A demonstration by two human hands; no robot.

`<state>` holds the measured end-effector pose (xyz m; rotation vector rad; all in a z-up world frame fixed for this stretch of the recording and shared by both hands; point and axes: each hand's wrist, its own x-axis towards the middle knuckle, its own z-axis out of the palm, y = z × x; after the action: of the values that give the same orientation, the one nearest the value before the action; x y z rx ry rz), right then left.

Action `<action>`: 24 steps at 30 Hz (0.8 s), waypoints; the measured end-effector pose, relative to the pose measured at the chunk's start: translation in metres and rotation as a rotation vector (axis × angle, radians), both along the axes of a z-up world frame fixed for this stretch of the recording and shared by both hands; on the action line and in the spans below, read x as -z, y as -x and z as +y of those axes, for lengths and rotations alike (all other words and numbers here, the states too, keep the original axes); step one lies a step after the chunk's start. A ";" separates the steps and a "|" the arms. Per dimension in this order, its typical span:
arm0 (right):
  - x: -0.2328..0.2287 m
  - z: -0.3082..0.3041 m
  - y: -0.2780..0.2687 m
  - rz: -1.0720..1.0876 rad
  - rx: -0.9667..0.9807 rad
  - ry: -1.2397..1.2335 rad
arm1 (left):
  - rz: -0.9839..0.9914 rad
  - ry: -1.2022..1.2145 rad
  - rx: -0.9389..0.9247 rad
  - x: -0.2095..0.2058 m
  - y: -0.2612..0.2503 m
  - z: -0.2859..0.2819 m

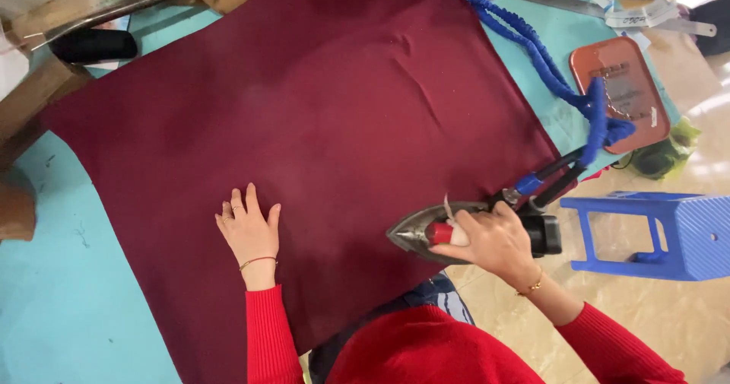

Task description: The person is ironing a square piece of maroon fabric on a light blue work surface using a professional steam iron.

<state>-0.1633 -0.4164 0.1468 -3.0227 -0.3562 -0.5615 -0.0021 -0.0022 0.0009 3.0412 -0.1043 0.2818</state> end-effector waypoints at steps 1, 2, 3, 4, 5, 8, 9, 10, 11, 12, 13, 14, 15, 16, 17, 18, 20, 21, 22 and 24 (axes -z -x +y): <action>0.002 -0.007 -0.006 0.001 -0.004 -0.002 | 0.001 -0.002 -0.004 -0.003 0.001 0.001; 0.003 -0.016 -0.015 -0.033 -0.005 0.018 | 0.009 -0.008 -0.010 -0.005 0.003 -0.001; 0.003 -0.025 -0.023 -0.067 -0.007 0.038 | 0.018 -0.014 -0.015 -0.008 0.004 -0.003; 0.000 -0.032 -0.038 -0.070 -0.016 0.037 | 0.016 -0.014 -0.024 -0.005 0.003 -0.003; -0.002 -0.039 -0.054 -0.094 -0.020 0.071 | 0.028 -0.017 -0.024 -0.003 0.003 -0.002; 0.004 -0.066 -0.108 -0.145 -0.058 0.115 | 0.063 -0.032 -0.044 -0.004 0.006 -0.005; 0.008 -0.076 -0.129 -0.178 -0.087 0.129 | 0.079 -0.041 -0.060 -0.004 0.007 -0.007; 0.006 -0.080 -0.150 -0.178 -0.097 0.127 | 0.080 -0.042 -0.070 -0.003 0.007 -0.010; 0.004 -0.084 -0.172 -0.232 -0.087 0.187 | 0.131 -0.002 -0.113 -0.002 0.007 -0.013; 0.003 -0.087 -0.191 -0.284 -0.074 0.245 | 0.184 0.037 -0.155 -0.001 0.008 -0.016; 0.002 -0.089 -0.208 -0.284 -0.082 0.243 | 0.185 0.036 -0.163 0.000 0.009 -0.021; -0.001 -0.090 -0.227 -0.304 -0.086 0.219 | 0.220 0.081 -0.213 0.002 0.010 -0.028; -0.004 -0.092 -0.247 -0.323 -0.091 0.194 | 0.254 0.128 -0.262 0.003 0.011 -0.034; 0.003 -0.096 -0.265 -0.328 -0.101 0.195 | 0.250 0.132 -0.272 -0.003 0.017 -0.048; 0.010 -0.100 -0.284 -0.342 -0.057 0.215 | 0.258 0.160 -0.294 -0.009 0.023 -0.063; 0.017 -0.104 -0.303 -0.355 -0.012 0.235 | 0.267 0.189 -0.315 -0.016 0.029 -0.077; 0.026 -0.112 -0.336 -0.409 -0.017 0.291 | 0.261 0.239 -0.298 -0.024 0.047 -0.097; 0.032 -0.114 -0.351 -0.459 -0.011 0.346 | 0.257 0.284 -0.270 -0.028 0.057 -0.107; 0.035 -0.117 -0.360 -0.461 -0.020 0.344 | 0.256 0.285 -0.279 -0.025 0.065 -0.108; 0.040 -0.121 -0.379 -0.412 0.018 0.321 | 0.195 0.210 -0.243 -0.021 0.081 -0.110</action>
<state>0.2154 -0.5376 0.1071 -3.1898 -0.4756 -1.2469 -0.0829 -0.1127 0.0215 2.8498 0.2898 0.0082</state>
